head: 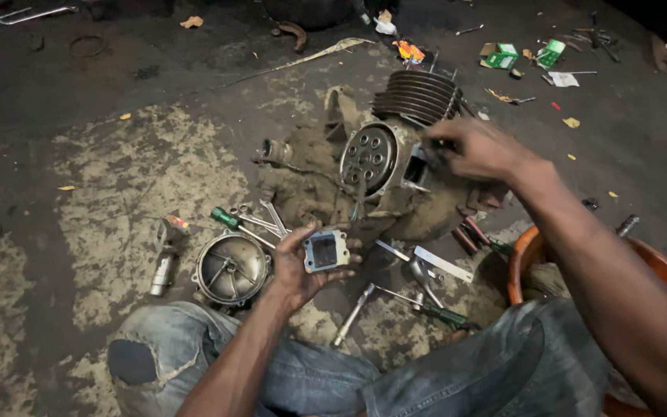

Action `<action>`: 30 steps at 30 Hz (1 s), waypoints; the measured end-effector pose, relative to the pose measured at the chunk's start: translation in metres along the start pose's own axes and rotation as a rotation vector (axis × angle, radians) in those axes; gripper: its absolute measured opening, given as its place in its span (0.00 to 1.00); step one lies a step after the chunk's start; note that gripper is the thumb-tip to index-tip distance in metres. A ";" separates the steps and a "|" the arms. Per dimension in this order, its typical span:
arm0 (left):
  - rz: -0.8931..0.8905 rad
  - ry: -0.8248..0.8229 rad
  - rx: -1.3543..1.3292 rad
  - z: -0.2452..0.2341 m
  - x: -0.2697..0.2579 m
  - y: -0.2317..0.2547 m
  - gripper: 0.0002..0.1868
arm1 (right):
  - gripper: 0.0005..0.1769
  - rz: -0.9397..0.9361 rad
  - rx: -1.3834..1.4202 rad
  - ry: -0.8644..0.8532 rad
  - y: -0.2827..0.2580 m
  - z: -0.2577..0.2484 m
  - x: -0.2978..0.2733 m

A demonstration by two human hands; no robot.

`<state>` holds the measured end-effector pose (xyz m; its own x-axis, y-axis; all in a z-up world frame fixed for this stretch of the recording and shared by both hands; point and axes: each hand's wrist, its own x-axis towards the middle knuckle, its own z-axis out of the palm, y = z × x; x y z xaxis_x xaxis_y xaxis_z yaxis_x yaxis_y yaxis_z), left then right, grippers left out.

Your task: The person sits on the floor and uses a screwdriver and wrench to remove bolts and a cover from a small engine block. They then use a wrench to loosen and remove additional bolts from the engine casing.

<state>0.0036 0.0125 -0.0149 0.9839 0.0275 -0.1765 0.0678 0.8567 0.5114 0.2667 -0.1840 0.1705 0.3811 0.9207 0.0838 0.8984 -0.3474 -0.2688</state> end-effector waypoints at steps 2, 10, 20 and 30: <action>-0.003 0.006 -0.006 -0.001 0.001 0.002 0.35 | 0.18 0.079 0.119 -0.063 0.002 -0.001 -0.008; -0.055 -0.017 -0.022 0.007 -0.001 -0.003 0.36 | 0.15 0.410 0.387 0.780 0.189 -0.015 -0.065; -0.143 0.045 -0.025 0.007 -0.003 -0.010 0.44 | 0.28 0.413 -0.289 -0.628 0.187 0.215 -0.106; -0.176 0.171 -0.028 -0.023 0.011 -0.024 0.37 | 0.22 0.172 0.217 -0.180 -0.093 0.149 -0.064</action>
<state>0.0094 0.0037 -0.0482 0.9151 -0.0386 -0.4013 0.2286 0.8696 0.4376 0.1262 -0.1846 0.0469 0.4614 0.8750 -0.1465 0.7490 -0.4727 -0.4644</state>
